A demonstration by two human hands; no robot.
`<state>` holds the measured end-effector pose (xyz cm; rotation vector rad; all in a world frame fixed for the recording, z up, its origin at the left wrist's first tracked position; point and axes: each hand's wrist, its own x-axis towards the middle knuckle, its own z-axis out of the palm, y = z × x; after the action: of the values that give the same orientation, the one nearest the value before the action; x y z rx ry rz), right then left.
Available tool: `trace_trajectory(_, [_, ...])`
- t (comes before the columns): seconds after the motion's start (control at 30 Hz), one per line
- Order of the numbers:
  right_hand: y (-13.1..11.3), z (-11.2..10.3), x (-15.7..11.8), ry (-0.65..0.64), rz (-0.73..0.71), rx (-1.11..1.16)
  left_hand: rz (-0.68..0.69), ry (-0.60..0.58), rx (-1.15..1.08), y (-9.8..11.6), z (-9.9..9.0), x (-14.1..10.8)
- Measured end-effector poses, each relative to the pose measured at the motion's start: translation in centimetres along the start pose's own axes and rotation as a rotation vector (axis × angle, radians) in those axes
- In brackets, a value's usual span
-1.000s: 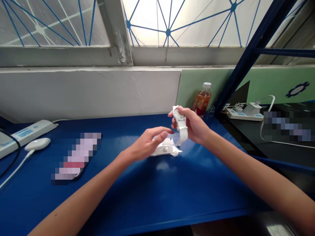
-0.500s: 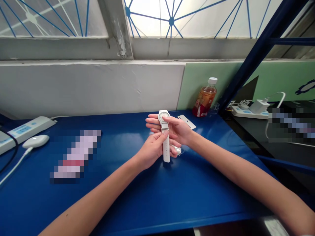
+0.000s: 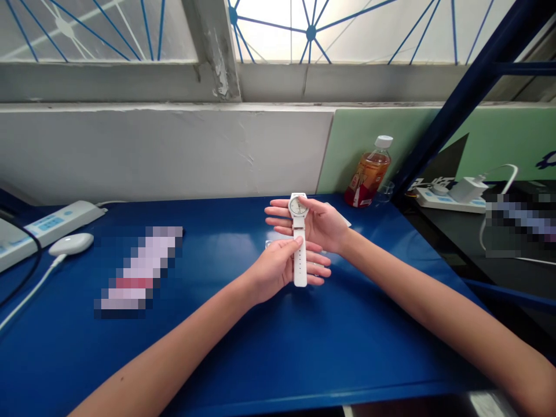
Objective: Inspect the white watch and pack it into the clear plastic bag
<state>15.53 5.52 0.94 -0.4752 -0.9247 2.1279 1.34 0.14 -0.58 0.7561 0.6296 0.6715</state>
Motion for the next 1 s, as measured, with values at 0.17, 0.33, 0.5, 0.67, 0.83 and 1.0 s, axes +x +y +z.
trace_trajectory(0.17, [-0.10, 0.00, -0.03, 0.003, 0.002, 0.028, -0.001, -0.020, -0.051, 0.21, 0.05, -0.15])
trace_trajectory(0.33, [-0.10, 0.20, -0.03, 0.022, 0.039, 0.033, -0.018, -0.089, -0.060, 0.11, -0.10, -0.33])
trace_trajectory(0.5, [-0.18, 0.44, -0.11, 0.012, 0.048, 0.015, 0.004, -0.066, -0.039, -0.14, 0.00, -0.22])
trace_trajectory(0.67, [-0.07, 0.20, 0.10, 0.061, 0.017, 0.026, 0.035, -0.069, -0.063, -0.37, 0.15, -0.10])
trace_trajectory(0.83, [-0.02, -0.09, 0.17, 0.061, 0.004, 0.046, 0.012, -0.064, -0.076, -0.40, 0.12, -0.14])
trace_trajectory(1.0, [-0.25, -0.01, -0.26, -0.052, 0.010, 0.061, -0.020, 0.003, -0.037, -0.39, 0.21, -0.18])
